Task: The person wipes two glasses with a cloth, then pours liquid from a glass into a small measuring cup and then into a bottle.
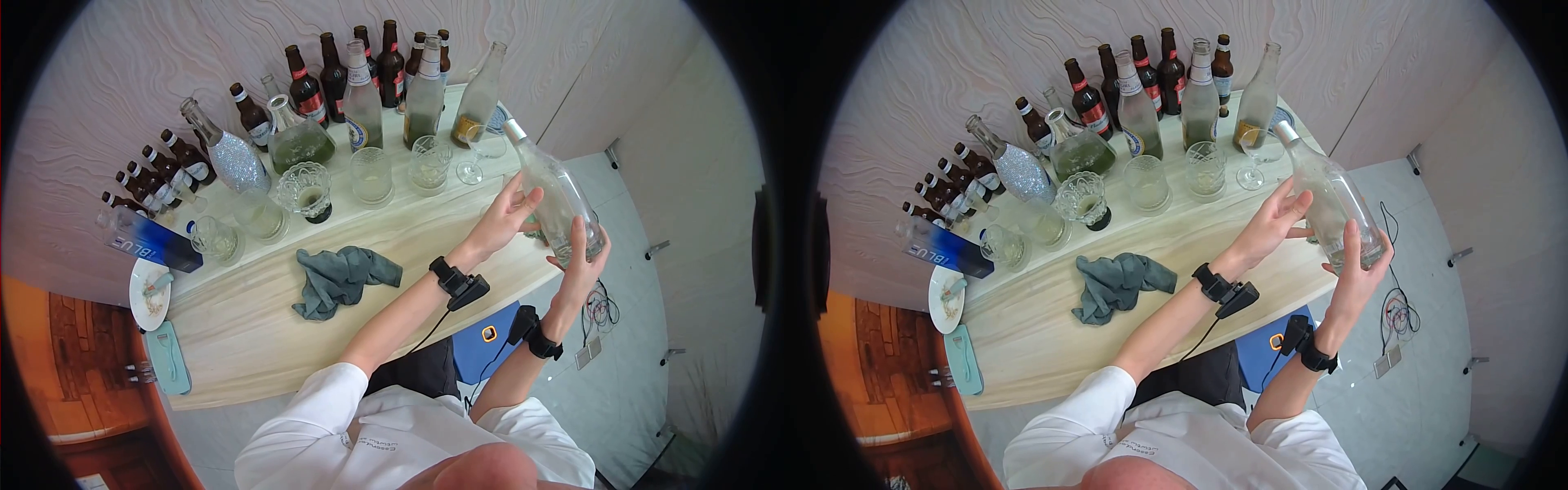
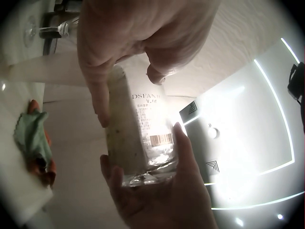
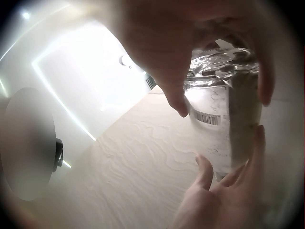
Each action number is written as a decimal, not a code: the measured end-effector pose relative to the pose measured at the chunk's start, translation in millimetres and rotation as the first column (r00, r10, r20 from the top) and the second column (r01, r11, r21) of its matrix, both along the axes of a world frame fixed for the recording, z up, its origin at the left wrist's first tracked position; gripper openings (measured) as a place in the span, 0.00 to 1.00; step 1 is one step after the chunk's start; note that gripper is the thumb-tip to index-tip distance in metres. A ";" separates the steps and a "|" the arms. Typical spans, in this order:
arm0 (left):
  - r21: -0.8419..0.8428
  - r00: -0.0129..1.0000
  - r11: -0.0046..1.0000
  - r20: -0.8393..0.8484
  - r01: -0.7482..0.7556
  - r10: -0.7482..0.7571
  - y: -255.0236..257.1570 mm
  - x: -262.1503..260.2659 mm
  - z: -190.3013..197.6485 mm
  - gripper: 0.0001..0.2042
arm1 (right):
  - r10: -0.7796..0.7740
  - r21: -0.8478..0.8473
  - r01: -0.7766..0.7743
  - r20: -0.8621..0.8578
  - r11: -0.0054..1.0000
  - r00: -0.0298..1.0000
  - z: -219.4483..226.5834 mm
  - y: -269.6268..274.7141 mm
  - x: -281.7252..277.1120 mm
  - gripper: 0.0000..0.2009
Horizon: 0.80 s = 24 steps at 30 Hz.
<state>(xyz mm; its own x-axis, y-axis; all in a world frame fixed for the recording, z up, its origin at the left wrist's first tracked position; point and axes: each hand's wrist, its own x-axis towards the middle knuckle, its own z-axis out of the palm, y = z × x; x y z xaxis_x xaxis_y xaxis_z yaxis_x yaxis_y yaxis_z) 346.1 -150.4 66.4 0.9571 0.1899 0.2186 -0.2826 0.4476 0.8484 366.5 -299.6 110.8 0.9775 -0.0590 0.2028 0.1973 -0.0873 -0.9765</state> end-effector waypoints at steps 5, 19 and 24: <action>-0.037 1.000 0.999 -0.002 0.011 -0.011 0.5 -0.1 -0.2 0.37 | -0.010 -0.034 0.010 -0.011 0.999 1.000 10.8 2.8 -3.3 0.38; -0.143 0.998 0.988 0.030 0.056 -0.052 -0.4 4.8 -8.7 0.33 | -0.029 -0.121 0.033 0.030 0.992 0.999 15.7 5.6 0.3 0.41; -0.160 0.999 0.986 0.016 0.054 -0.052 -0.2 4.3 -7.8 0.33 | -0.037 -0.134 0.040 0.025 0.990 0.999 16.9 7.2 0.1 0.41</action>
<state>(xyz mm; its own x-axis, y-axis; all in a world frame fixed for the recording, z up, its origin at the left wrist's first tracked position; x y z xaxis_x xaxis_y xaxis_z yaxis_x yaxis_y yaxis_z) 350.4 -150.6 58.6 0.9644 0.1726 0.2003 -0.2641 0.5921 0.7613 366.6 -292.4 127.8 0.9701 -0.0669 0.2332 0.2130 -0.2257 -0.9506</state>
